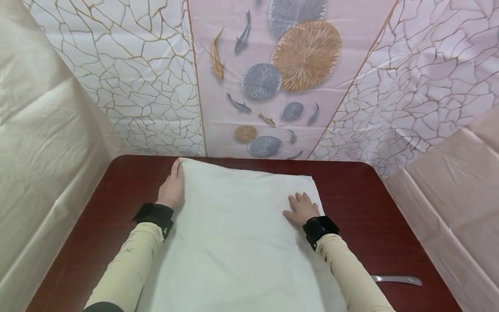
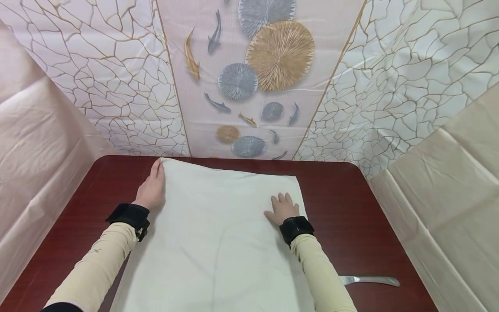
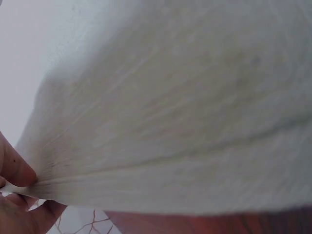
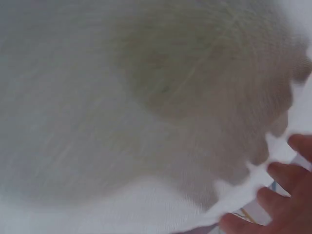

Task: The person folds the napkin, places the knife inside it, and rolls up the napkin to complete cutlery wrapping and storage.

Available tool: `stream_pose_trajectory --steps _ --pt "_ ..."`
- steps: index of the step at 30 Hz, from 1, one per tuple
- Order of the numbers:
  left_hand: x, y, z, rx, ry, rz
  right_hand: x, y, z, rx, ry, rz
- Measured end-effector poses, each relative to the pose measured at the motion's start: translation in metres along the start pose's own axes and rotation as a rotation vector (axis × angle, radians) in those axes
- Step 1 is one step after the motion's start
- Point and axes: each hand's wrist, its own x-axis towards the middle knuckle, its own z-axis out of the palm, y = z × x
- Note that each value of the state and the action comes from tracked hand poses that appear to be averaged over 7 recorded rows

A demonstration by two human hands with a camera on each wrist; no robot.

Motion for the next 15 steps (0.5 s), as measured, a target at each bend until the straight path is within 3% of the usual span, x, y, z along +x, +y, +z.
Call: stream_pose_trajectory --steps 4,9,11,15 --pt "-0.001 -0.004 -0.004 0.010 -0.004 -0.017 -0.001 0.000 0.003 0.003 -0.066 -0.010" --pt "-0.006 -0.004 -0.001 -0.031 -0.131 -0.091 0.003 0.002 0.000 0.040 -0.100 -0.007" --pt "-0.010 -0.001 0.002 -0.016 -0.179 -0.080 0.006 0.004 0.000 0.045 -0.107 -0.003" --pt "-0.022 0.011 0.007 0.022 -0.307 0.007 0.010 0.008 0.000 0.033 -0.079 0.000"
